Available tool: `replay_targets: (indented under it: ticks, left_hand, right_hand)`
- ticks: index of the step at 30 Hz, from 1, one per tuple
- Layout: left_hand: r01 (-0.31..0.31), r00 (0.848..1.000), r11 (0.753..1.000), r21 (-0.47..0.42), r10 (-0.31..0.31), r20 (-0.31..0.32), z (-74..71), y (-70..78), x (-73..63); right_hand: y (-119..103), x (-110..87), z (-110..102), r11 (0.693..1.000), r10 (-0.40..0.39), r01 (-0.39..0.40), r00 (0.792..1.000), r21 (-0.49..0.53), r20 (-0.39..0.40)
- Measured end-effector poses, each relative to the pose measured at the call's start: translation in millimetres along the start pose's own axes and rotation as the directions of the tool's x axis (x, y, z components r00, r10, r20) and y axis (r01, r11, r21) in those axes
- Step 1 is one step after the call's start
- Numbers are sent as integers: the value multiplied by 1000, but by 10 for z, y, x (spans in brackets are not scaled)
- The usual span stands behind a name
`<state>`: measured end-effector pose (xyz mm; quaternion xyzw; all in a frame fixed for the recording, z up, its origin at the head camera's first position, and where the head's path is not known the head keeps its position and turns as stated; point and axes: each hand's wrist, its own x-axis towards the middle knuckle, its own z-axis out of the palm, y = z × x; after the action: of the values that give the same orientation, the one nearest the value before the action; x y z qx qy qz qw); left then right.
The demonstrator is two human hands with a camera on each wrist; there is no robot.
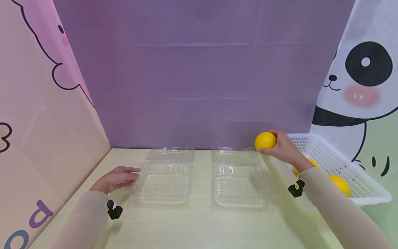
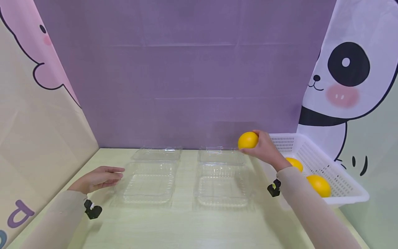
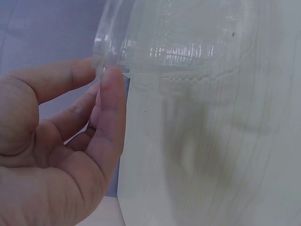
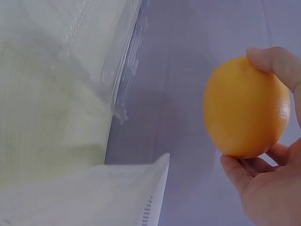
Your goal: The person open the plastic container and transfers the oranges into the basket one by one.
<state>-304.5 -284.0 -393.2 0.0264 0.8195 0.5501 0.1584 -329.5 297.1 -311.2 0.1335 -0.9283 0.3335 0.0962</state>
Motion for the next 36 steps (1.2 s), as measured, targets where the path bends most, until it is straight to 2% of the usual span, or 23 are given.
replay_targets:
  ticks: [13, 20, 28, 36]
  left_hand:
    - [3, 1000, 1000, -1, -3, 3, -2, -10, 5]
    - [16, 1000, 1000, 2, -16, -4, 9, 0, 0]
    - [17, 1000, 1000, 1, -17, -1, 2, 9, 1]
    - [11, 1000, 1000, -2, -11, 2, -7, 17, -3]
  right_hand:
    - [177, 21, -195, 999, 18, -18, 1000, -27, -20]
    - [257, 12, -262, 998, 65, -65, 998, -16, 2]
    - [374, 2, -327, 992, 114, -113, 993, -50, 9]
    - [450, 0, -364, 979, 197, -195, 980, -64, 32]
